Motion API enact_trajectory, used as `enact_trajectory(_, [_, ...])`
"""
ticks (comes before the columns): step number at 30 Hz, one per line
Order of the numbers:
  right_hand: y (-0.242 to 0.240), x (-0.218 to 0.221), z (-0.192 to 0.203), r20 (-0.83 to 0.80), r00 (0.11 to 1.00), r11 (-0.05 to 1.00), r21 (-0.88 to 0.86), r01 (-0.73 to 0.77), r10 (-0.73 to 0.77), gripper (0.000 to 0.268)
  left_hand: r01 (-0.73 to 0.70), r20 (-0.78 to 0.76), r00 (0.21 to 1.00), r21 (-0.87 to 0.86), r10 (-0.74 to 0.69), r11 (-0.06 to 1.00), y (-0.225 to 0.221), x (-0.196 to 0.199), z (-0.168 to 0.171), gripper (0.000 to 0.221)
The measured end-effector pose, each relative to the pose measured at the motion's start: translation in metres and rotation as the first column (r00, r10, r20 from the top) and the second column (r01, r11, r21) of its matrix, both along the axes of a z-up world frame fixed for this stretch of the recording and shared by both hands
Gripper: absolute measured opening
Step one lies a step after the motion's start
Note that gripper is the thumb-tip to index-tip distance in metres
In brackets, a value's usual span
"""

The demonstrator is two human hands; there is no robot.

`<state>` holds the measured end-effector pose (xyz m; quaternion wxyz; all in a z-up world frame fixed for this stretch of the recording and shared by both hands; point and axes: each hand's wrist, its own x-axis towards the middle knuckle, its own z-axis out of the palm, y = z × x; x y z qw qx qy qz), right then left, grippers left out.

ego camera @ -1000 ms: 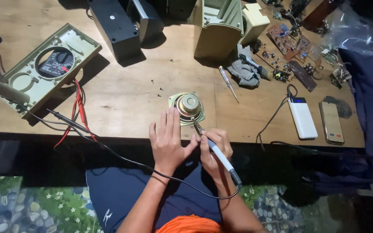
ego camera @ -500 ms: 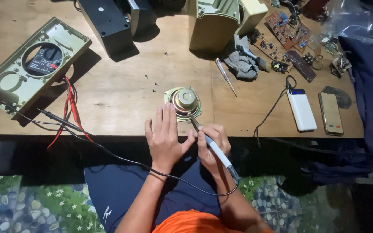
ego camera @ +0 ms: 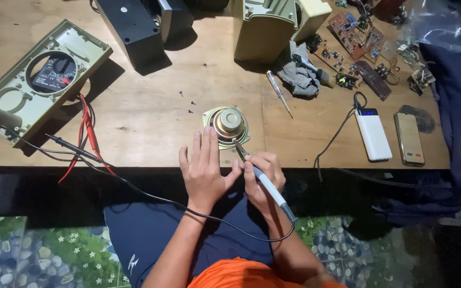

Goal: Testing a speaker driver with a multimeter and then soldering connections before reassembling it into the housing.

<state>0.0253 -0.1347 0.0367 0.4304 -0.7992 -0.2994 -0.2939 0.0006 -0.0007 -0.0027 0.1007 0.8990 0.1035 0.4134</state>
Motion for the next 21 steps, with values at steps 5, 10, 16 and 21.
enact_trajectory(5, [0.0003, 0.0, 0.0045, -0.005, 1.0, 1.0, 0.014, -0.012, 0.012, 0.007, 0.007, 0.0, 1.0, 0.001, -0.007, 1.0, 0.0004, 0.0001, 0.0018, 0.078])
enact_trajectory(10, [-0.001, 0.0014, 0.0007, -0.001, 1.0, 1.0, 0.011, -0.007, 0.007, 0.008, 0.005, 0.0, 1.0, 0.002, -0.005, 1.0, 0.0005, 0.0001, 0.0017, 0.078])
enact_trajectory(16, [-0.0003, 0.0003, 0.0036, -0.017, 1.0, 1.0, 0.005, -0.003, 0.003, 0.007, 0.022, -0.017, 1.0, -0.015, -0.022, 1.0, 0.0002, -0.0007, 0.0, 0.079])
enact_trajectory(21, [-0.0011, 0.0002, 0.003, -0.022, 1.0, 1.0, 0.011, -0.017, 0.017, 0.008, 0.009, -0.014, 1.0, -0.003, -0.009, 1.0, 0.0003, -0.0003, -0.0006, 0.078])
